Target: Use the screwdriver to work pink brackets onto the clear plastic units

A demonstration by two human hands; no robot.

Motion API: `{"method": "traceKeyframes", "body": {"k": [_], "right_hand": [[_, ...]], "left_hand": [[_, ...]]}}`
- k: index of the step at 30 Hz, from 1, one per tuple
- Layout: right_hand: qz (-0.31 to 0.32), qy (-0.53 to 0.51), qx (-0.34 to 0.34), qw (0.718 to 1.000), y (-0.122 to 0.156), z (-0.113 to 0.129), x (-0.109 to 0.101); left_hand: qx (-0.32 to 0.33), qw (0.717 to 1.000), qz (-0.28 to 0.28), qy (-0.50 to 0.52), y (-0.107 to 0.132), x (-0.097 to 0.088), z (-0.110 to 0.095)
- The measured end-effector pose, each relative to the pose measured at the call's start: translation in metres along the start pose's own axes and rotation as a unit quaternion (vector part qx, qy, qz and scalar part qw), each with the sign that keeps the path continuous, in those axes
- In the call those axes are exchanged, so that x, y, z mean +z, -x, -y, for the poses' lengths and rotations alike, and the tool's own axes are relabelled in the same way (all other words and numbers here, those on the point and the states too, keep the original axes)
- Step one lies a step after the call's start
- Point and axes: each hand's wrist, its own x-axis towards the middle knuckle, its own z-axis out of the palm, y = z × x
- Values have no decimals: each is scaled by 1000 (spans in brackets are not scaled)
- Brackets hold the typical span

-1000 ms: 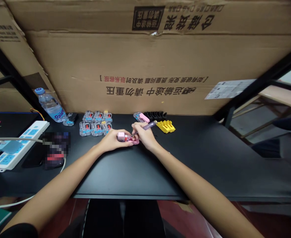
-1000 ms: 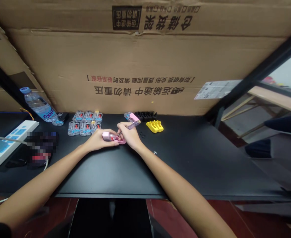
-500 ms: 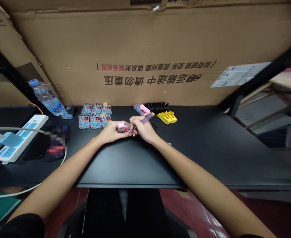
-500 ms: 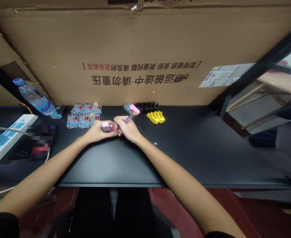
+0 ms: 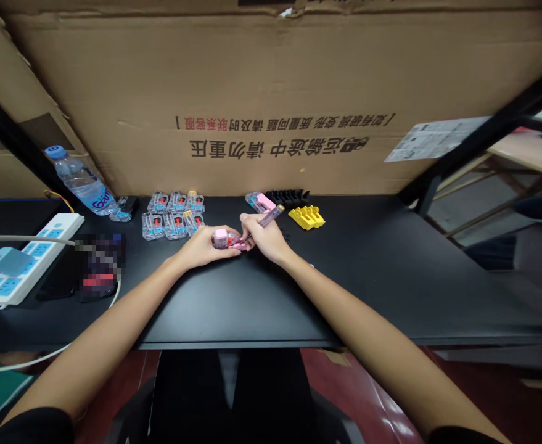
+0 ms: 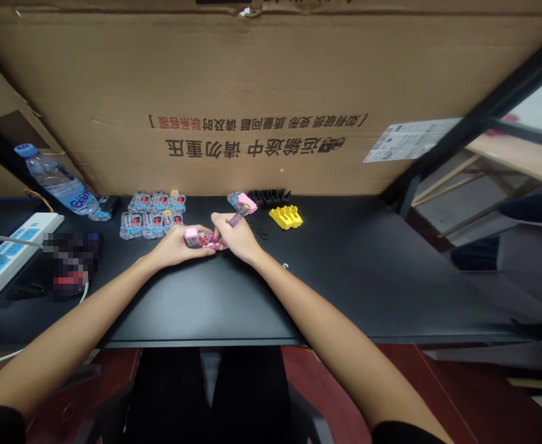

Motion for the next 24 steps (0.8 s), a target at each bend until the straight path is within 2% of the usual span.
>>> {"method": "traceKeyframes", "body": {"k": [8, 14, 24], "right_hand": [[4, -3, 4, 1000, 0, -3, 0], [-16, -12, -5, 1000, 0, -3, 1], [-11, -1, -6, 1000, 1, -4, 1]], "left_hand": [[3, 1000, 1, -23, 0, -2, 1], [8, 1000, 5, -14, -1, -1, 3], [6, 1000, 8, -3, 0, -1, 1]]}}
